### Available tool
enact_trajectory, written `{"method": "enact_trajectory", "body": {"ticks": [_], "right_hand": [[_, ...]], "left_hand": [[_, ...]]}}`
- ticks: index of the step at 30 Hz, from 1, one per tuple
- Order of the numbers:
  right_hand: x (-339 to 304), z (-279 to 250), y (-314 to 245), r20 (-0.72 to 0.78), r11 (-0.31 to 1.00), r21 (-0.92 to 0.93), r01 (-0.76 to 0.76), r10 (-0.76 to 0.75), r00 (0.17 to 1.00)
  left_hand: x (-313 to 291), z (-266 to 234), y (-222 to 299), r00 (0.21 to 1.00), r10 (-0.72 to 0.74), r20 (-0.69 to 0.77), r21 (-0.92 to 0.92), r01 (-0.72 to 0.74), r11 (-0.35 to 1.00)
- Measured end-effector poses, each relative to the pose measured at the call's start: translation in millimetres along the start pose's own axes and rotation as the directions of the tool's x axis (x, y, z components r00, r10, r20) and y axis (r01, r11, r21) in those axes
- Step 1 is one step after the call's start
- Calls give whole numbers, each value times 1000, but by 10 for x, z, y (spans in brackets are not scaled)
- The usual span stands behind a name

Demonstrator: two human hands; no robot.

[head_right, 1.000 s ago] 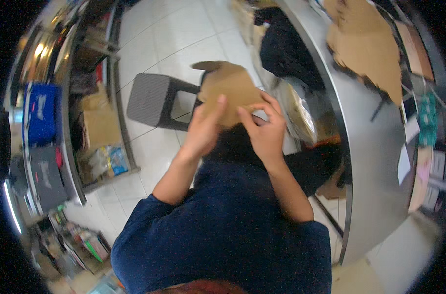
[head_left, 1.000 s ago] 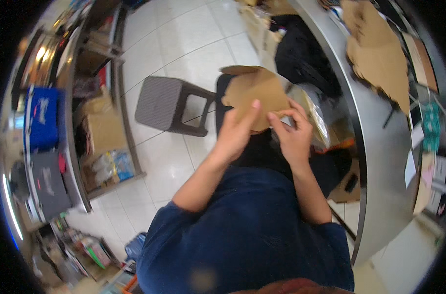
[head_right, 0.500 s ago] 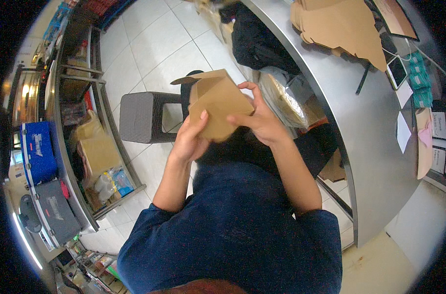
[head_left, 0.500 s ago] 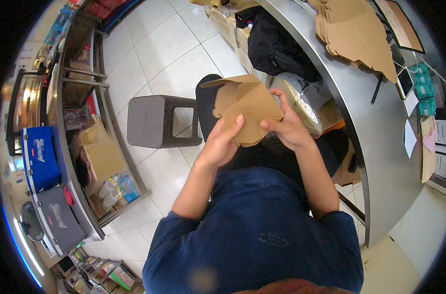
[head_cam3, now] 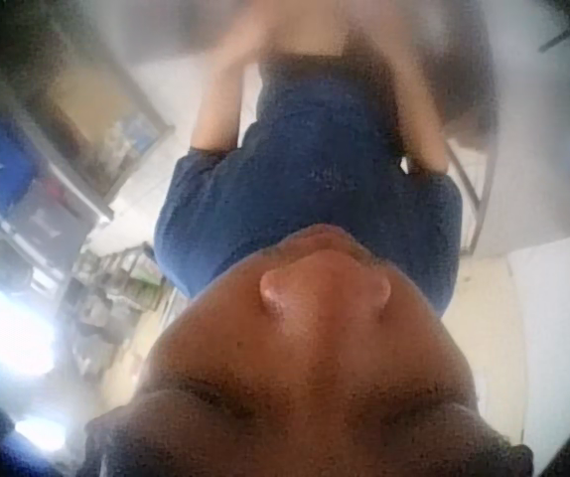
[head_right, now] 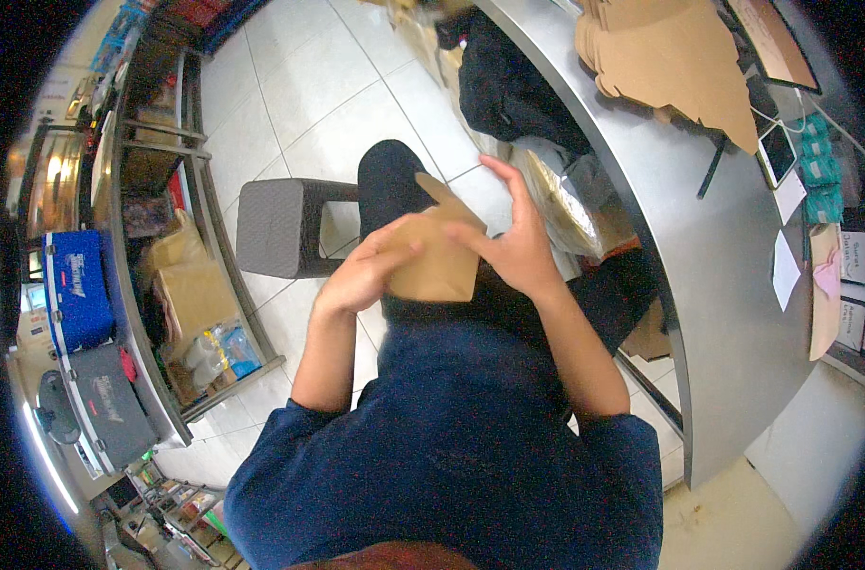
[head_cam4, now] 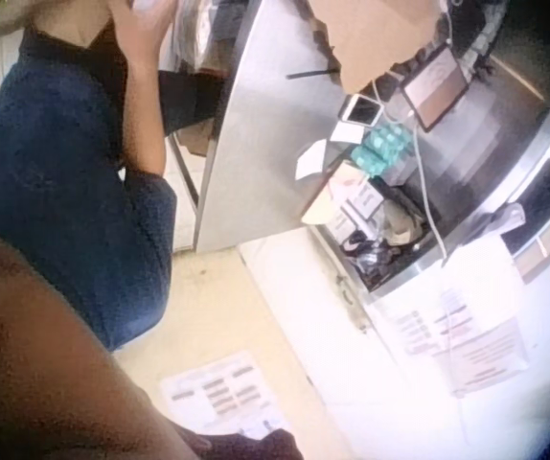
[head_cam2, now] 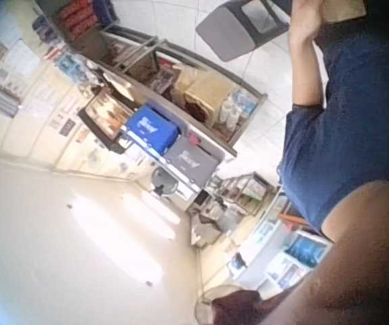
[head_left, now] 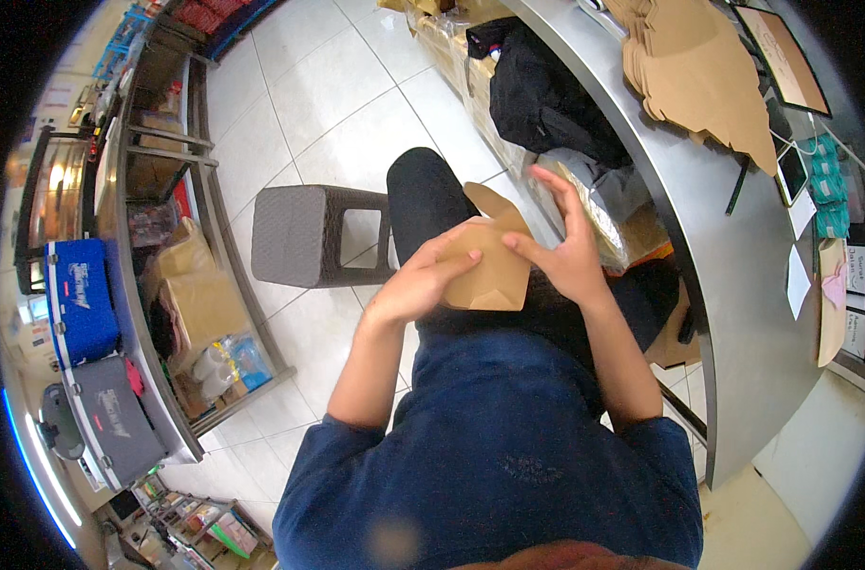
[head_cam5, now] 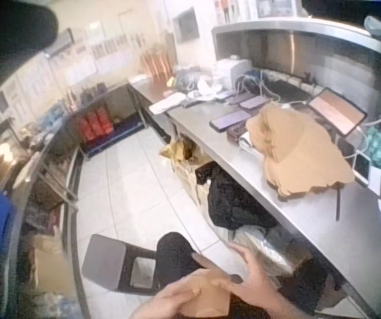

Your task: The person sits on a stool and repeatedly folds flat cardboard pieces into small boxes by hand. They pick up each piece, fold the sides and flaps, and place the finished box on the counter to the right.

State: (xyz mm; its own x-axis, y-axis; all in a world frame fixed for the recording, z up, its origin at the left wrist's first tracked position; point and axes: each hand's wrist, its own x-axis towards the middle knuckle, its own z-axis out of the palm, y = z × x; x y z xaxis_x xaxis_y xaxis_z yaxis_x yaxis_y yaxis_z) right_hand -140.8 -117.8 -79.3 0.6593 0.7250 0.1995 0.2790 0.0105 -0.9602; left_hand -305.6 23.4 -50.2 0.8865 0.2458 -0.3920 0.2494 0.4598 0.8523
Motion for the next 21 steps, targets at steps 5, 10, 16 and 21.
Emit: {"method": "enact_trajectory", "body": {"ticks": [5,10,16,21], "right_hand": [[-77,31,40,130,986,-74,148,-137,982],[-190,7,56,186,968,-114,224,-200,962],[-266,8,43,196,995,-99,14,6,981],[-227,-83,35,259,891,336,-307,226,939]], "left_hand": [[28,-38,-119,991,-132,7,-265,129,956],[-60,55,-332,991,-56,-124,-180,33,983],[-36,150,-360,982,51,-180,-9,-53,999],[-102,154,-275,992,65,-112,67,-57,996]]}}
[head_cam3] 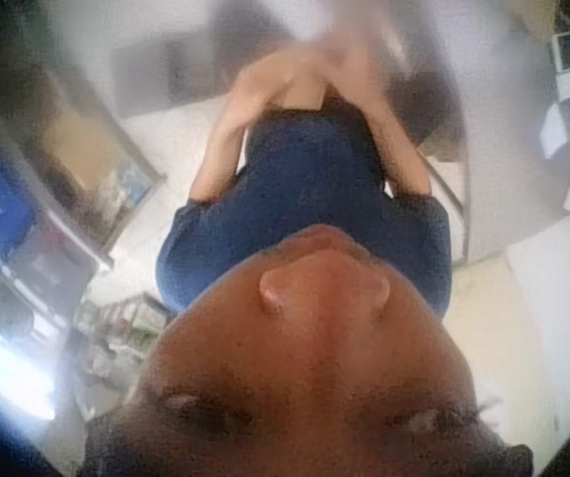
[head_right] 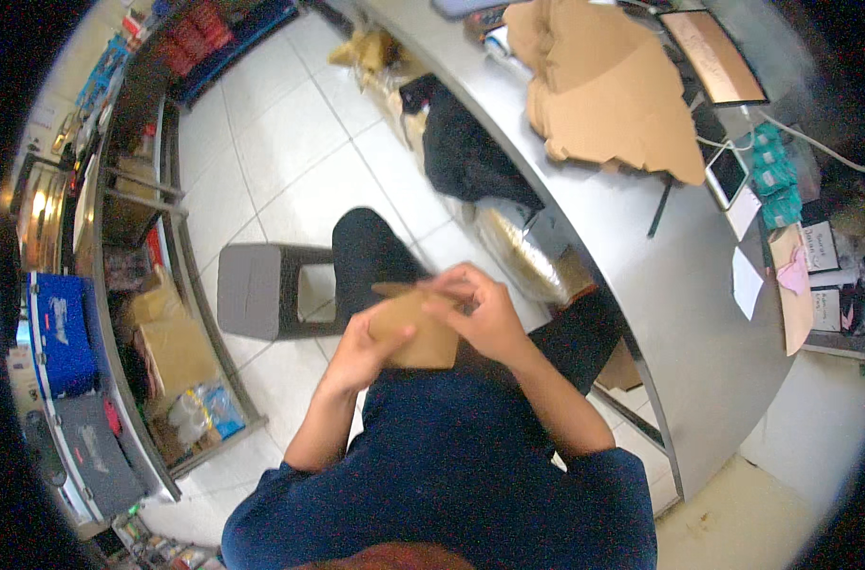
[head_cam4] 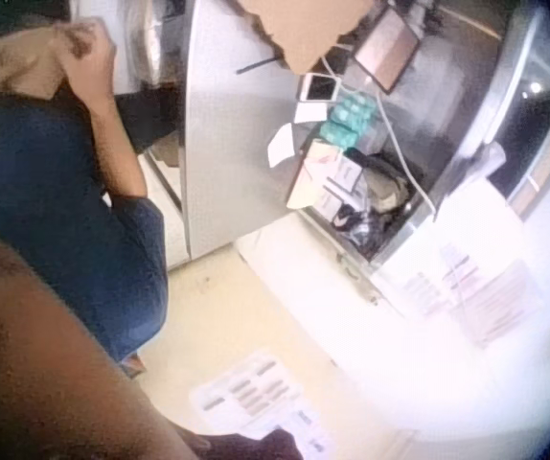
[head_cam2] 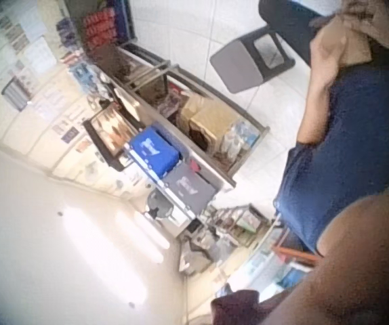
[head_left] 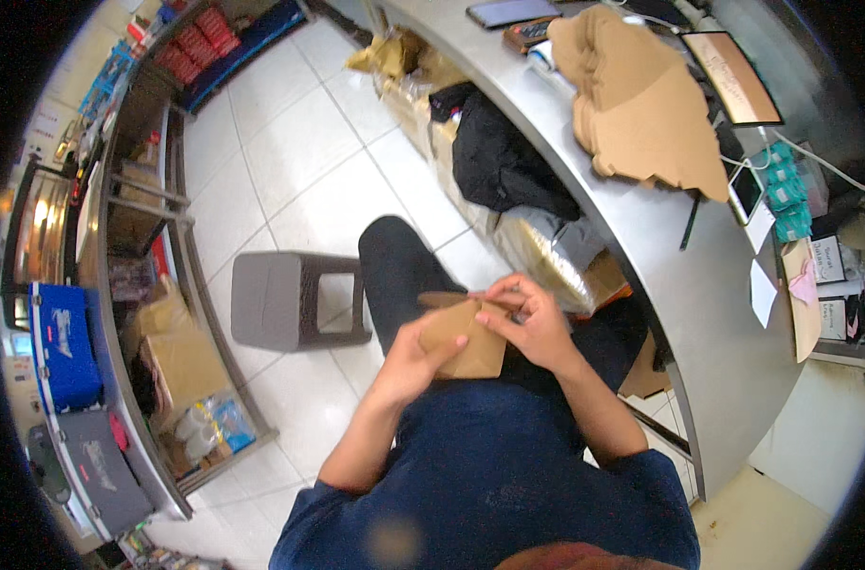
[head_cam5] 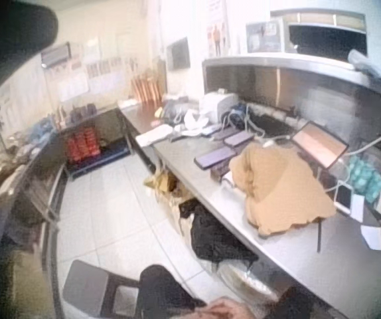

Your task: The person sits on a stool and repeatedly folds flat cardboard pieces into small boxes by hand. They pick up each piece, fold the sides and flaps, and place the finished box on the counter to the right.

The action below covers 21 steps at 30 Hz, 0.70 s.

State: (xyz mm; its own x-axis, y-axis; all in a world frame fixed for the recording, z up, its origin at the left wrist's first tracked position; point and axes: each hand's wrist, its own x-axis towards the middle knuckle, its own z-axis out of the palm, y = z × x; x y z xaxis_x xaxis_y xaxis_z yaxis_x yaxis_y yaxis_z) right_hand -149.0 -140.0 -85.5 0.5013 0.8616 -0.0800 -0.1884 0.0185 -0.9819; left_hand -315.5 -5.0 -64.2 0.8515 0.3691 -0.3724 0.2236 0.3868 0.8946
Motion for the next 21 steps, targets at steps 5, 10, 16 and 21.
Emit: {"method": "enact_trajectory", "body": {"ticks": [5,10,16,21], "right_hand": [[-41,-45,127,33,993,114,5,-9,999],[-171,-69,186,8,996,-32,81,-81,997],[-211,-186,-168,146,942,-324,83,-37,989],[-255,-246,-47,211,934,-327,145,-78,974]], "left_hand": [[-3,-1,10,996,-63,61,-131,71,989],[-10,-40,10,986,-119,119,-179,140,974],[-87,-69,2,945,-230,231,-237,284,929],[-99,-129,-59,910,-303,281,-224,370,902]]}}
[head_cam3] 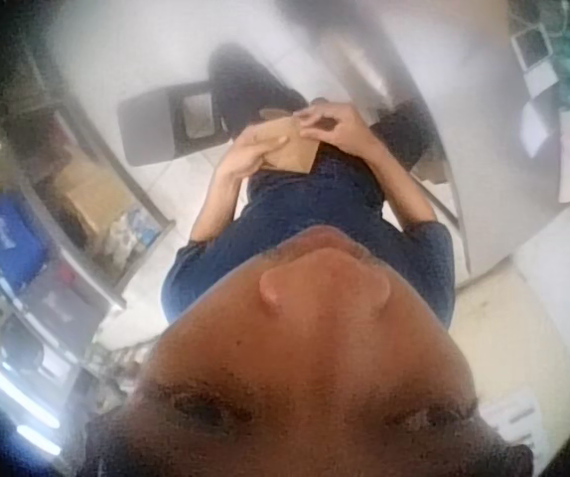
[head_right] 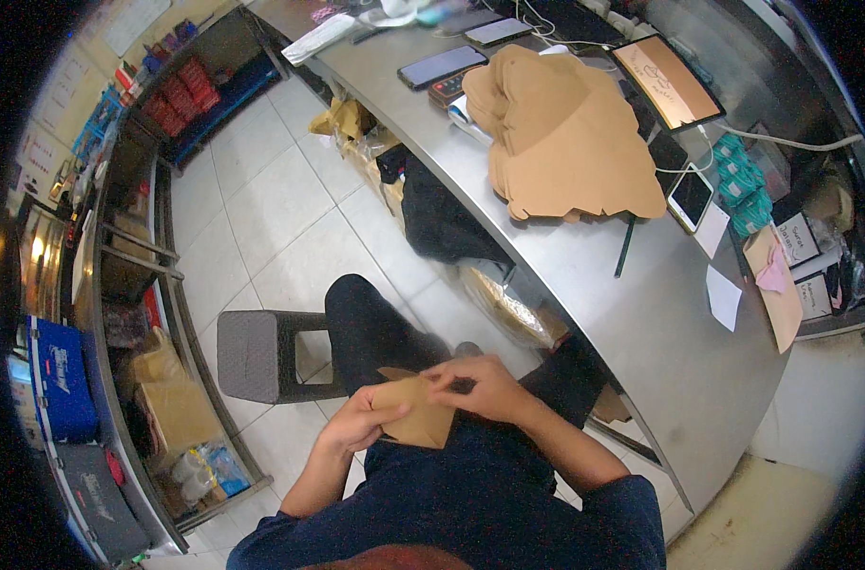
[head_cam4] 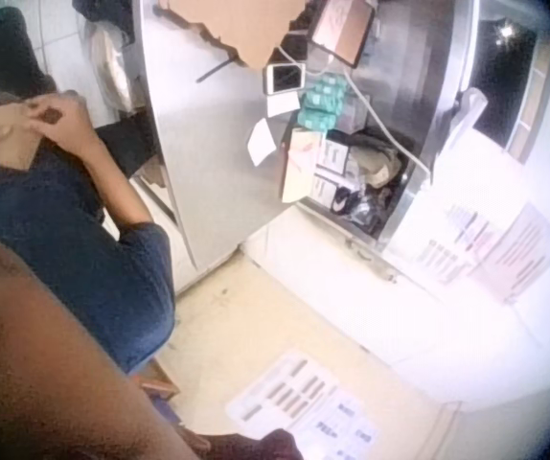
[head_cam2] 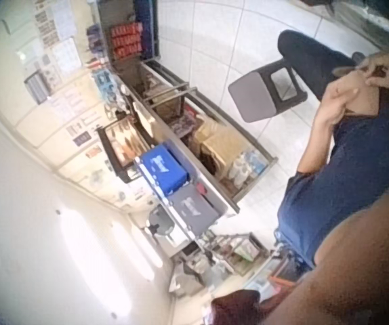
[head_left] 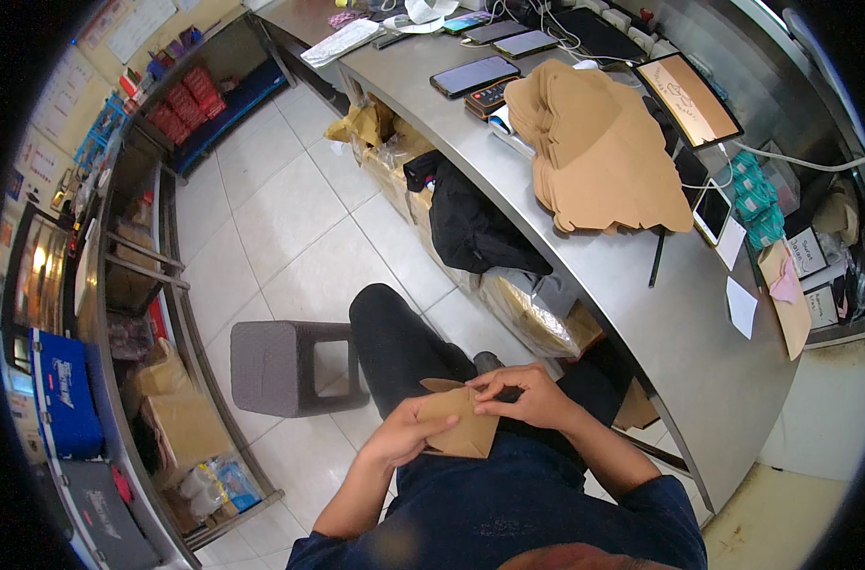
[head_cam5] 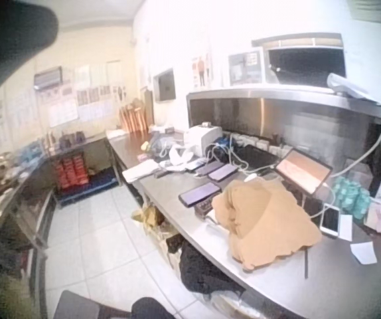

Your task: The person sits on a stool and repeatedly folds flat cardboard pieces into small boxes by hand. They pick up each piece, fold the sides and flaps, and place the finished box on the counter to the right.

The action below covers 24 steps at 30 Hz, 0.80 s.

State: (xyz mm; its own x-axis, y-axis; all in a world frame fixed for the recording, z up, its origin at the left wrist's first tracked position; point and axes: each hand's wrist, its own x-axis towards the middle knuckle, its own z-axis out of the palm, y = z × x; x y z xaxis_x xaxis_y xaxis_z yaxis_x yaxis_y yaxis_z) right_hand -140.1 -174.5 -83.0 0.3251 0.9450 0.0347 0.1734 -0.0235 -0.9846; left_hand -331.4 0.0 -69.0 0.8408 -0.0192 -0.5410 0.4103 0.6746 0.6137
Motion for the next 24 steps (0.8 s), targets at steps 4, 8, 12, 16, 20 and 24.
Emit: {"method": "enact_trajectory", "body": {"ticks": [4,8,12,16,20,24], "right_hand": [[13,-117,-34,135,988,77,-134,123,983],[68,-105,-3,203,968,152,-201,168,964],[86,-33,255,374,958,174,-227,149,915],[74,-56,169,175,959,189,-213,180,968],[106,-39,22,-139,867,489,-93,183,973],[99,-42,-35,-267,875,483,-17,165,950]], "left_hand": [[-13,20,-4,996,24,89,-27,-22,999],[41,-53,26,988,18,154,88,-32,996],[36,-18,228,952,113,285,485,-245,840],[19,192,547,780,620,80,704,-485,519],[185,122,365,620,768,-160,501,-619,605],[252,283,160,818,572,-63,227,-547,806]]}}
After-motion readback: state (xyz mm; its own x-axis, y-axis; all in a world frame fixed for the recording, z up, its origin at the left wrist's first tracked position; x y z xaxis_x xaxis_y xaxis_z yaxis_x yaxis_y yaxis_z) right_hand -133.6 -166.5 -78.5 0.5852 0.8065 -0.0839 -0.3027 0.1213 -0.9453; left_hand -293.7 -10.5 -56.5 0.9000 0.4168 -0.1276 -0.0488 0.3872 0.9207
